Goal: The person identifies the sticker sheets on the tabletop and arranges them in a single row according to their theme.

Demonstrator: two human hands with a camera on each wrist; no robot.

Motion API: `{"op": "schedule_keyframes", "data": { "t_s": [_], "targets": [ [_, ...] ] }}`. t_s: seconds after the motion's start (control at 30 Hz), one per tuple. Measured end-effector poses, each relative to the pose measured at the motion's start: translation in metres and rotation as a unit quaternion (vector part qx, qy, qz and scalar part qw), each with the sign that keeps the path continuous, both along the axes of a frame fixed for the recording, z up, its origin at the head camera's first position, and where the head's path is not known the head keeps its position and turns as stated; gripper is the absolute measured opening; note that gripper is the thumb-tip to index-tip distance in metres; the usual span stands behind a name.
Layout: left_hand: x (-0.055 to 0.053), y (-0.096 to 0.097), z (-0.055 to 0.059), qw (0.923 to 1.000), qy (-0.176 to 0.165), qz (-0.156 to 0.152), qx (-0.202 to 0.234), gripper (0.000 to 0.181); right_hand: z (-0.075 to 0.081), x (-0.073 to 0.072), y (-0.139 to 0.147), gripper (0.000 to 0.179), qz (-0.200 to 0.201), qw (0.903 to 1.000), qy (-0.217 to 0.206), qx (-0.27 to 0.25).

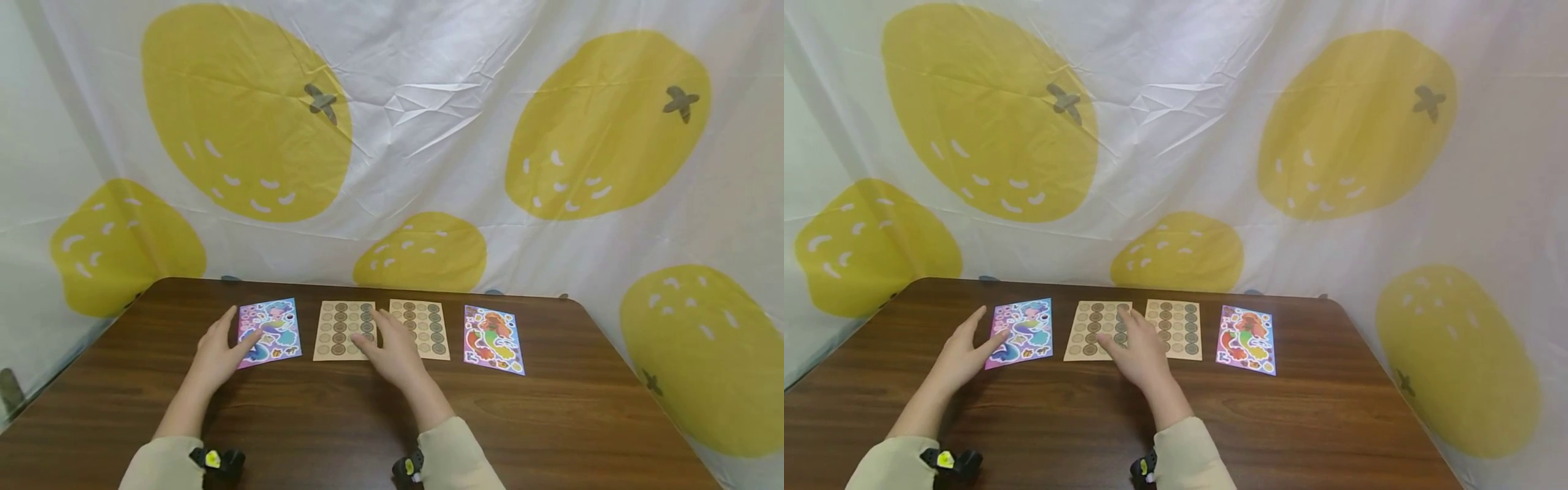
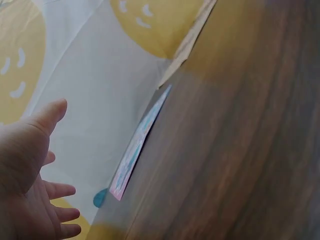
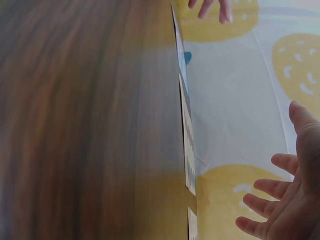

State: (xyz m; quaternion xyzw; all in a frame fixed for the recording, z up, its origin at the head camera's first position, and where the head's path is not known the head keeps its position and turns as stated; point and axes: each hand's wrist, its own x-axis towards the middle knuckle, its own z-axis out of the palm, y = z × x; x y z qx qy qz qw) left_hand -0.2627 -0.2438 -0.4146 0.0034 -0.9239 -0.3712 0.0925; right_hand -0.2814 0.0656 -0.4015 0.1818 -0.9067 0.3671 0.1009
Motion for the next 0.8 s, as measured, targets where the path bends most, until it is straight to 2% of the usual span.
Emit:
{"op": "schedule_keyframes", "data": {
  "t_s": [0.23, 0.57, 0.8],
  "targets": [
    [-0.006, -0.002, 0.001, 0.9998, -0.010, 0.000, 0.019, 0.086, -0.002, -0.001, -0.017, 0.062, 0.011, 0.9999, 0.002, -0.013],
    [-0.011, -0.005, 0.003, 0.9993, -0.010, -0.010, 0.035, 0.083, -0.005, -0.002, -0.041, 0.063, 0.033, 0.9983, -0.021, -0.043],
    [-0.011, -0.008, 0.004, 0.9978, -0.035, -0.007, 0.056, 0.087, -0.009, -0.003, -0.056, 0.060, 0.046, 0.9972, -0.012, -0.057]
  ]
}}
